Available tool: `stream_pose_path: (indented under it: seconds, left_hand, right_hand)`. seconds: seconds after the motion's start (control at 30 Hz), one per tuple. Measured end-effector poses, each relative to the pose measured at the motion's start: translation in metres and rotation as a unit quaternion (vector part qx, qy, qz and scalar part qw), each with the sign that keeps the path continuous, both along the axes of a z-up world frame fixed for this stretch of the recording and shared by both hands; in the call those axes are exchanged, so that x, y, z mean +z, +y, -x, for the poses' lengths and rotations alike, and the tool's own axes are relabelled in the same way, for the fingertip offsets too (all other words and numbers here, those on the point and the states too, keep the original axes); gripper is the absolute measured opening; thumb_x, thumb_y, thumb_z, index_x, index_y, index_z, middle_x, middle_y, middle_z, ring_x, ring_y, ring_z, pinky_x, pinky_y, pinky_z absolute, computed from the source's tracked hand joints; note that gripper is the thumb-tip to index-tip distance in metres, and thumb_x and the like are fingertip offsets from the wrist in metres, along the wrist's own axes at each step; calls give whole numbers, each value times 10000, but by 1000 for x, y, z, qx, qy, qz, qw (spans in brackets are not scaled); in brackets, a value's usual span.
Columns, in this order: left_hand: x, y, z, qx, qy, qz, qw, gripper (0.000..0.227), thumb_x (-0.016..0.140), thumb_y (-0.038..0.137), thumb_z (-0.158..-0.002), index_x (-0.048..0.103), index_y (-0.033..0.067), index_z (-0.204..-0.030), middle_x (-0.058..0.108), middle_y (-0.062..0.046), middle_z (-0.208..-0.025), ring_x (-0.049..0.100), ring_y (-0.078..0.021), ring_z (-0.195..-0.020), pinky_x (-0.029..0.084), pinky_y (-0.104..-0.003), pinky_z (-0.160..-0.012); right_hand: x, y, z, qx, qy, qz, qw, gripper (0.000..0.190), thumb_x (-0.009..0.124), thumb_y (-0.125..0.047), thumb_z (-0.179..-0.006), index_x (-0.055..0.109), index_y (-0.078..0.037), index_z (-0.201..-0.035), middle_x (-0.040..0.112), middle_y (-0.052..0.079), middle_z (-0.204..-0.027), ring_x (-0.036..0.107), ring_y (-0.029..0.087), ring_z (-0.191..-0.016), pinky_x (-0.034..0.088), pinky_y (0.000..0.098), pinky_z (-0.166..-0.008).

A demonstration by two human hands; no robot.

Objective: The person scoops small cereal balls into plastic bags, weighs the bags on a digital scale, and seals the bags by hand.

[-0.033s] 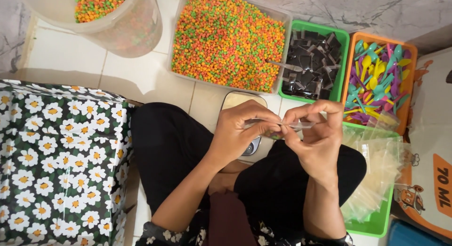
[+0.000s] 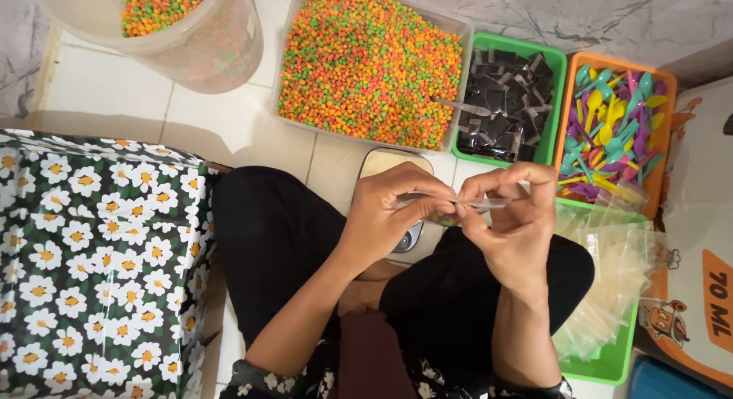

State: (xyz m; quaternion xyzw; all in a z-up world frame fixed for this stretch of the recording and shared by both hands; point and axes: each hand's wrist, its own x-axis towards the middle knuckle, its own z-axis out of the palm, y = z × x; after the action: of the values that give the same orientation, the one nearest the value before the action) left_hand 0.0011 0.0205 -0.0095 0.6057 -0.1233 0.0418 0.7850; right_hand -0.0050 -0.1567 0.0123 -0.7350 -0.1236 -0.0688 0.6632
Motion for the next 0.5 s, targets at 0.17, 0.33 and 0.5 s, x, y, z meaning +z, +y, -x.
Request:
stream_pose_path:
  seconds: [0.17,0.33,0.5]
  left_hand:
    - [7,1,1,-15,-3,-1,1000,128,806,83,-879,786,106,-1003,743,-64,-871,714,-149,-846,592,-310,-813]
    - [10,5,4,-19,-21,-5,1000,157,782,24,-886,778,99,-1023,732,-65,-886,717,-164,-864,598,-339,-835]
    - [7,9,7,-8,-21,14,1000,168,782,-5,-870,778,75,-1018,720,-76,-881,715,-162,-870,600,-355,-854]
  right_hand:
    - [-2,-3,1,6,-23,-12,1000,532,734,200,-808,355,-54,-1080,681,204,-812,643,184,-640,593,304,-607]
    - [1,3,3,22,-47,-14,999,514,735,164,-837,348,-90,-1059,686,176,-835,639,163,-665,558,280,-651]
    - [8,11,2,39,-52,-19,998,544,759,162,-816,345,-92,-1062,684,179,-831,637,173,-693,534,287,-681]
